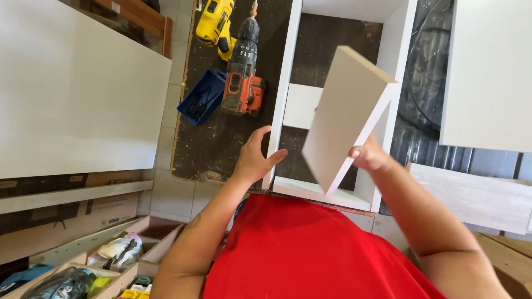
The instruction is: Assembling white wooden shelf components by drilling holes and joining panels using a power drill.
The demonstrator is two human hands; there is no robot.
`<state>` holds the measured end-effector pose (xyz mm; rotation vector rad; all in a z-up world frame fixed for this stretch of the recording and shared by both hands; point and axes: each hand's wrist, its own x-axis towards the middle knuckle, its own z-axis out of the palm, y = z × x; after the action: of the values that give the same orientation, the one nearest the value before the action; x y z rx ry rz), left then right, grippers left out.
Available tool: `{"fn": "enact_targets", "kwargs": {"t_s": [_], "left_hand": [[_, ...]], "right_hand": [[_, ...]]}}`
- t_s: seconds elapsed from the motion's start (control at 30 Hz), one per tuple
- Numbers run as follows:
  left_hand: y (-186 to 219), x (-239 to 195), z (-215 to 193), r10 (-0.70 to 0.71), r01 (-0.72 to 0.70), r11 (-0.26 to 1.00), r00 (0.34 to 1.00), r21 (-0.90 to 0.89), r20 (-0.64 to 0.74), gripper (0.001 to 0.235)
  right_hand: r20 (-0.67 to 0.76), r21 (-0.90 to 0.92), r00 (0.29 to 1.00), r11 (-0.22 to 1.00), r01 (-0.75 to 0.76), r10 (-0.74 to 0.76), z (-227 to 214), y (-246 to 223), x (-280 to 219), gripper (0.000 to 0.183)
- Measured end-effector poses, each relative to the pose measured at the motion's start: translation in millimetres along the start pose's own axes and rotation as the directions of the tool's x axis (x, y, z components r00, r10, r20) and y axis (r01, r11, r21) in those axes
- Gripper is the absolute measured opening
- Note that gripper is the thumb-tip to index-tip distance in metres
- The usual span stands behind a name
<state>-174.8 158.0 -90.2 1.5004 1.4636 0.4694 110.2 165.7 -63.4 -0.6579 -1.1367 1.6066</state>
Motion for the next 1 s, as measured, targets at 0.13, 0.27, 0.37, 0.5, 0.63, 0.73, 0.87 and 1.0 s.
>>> {"fn": "enact_targets", "kwargs": {"t_s": [0.13, 0.27, 0.37, 0.5, 0.63, 0.73, 0.87, 1.0], "left_hand": [[-20, 3, 1, 0.106, -0.107, 0.99, 0.994, -0.097, -0.016, 0.083], [-36, 6, 1, 0.231, -0.178, 0.888, 0.97, -0.423, 0.075, 0.08], [-32, -1, -1, 0.231, -0.113, 0.793, 0.965, -0.599, 0.124, 0.067], [-28, -20, -8, 0.137, 0.022, 0.628, 0.981, -0.778, 0.139, 0.022], [-15, -22, -23, 0.153, -0.039, 0.56, 0.987, -0.828, 0.058, 0.015], [-10, -27, -29, 0.106, -0.044, 0.505, 0.994, -0.862, 0.011, 0.015], [-7, -37, -39, 0.103, 0.078, 0.522, 0.983, -0.85, 0.153, 0.016], [-3, -48, -52, 0.106, 0.166, 0.58, 0.956, -0.798, 0.275, 0.013]], "right_hand": [[-0.048, 0.252, 0.999, 0.968, 0.009, 0.003, 43, 27, -17, 0.071], [-0.099, 0.545, 0.995, 0.838, 0.03, 0.028, 78, 49, -22, 0.058], [-0.148, 0.482, 0.986, 0.876, 0.005, 0.076, 141, -11, 4, 0.056], [-0.212, -0.267, 0.945, 0.915, -0.301, 0.249, 39, 105, -36, 0.057], [-0.253, -0.31, 0.921, 0.876, -0.369, 0.298, 25, 54, 6, 0.083], [-0.233, -0.826, 0.972, 0.529, -0.193, -0.009, -42, 66, 41, 0.046], [-0.322, -0.944, 0.832, -0.226, -0.242, 0.451, -68, 72, 66, 0.156], [-0.363, -0.905, 0.769, -0.396, -0.156, 0.526, -87, 98, 74, 0.161]]}}
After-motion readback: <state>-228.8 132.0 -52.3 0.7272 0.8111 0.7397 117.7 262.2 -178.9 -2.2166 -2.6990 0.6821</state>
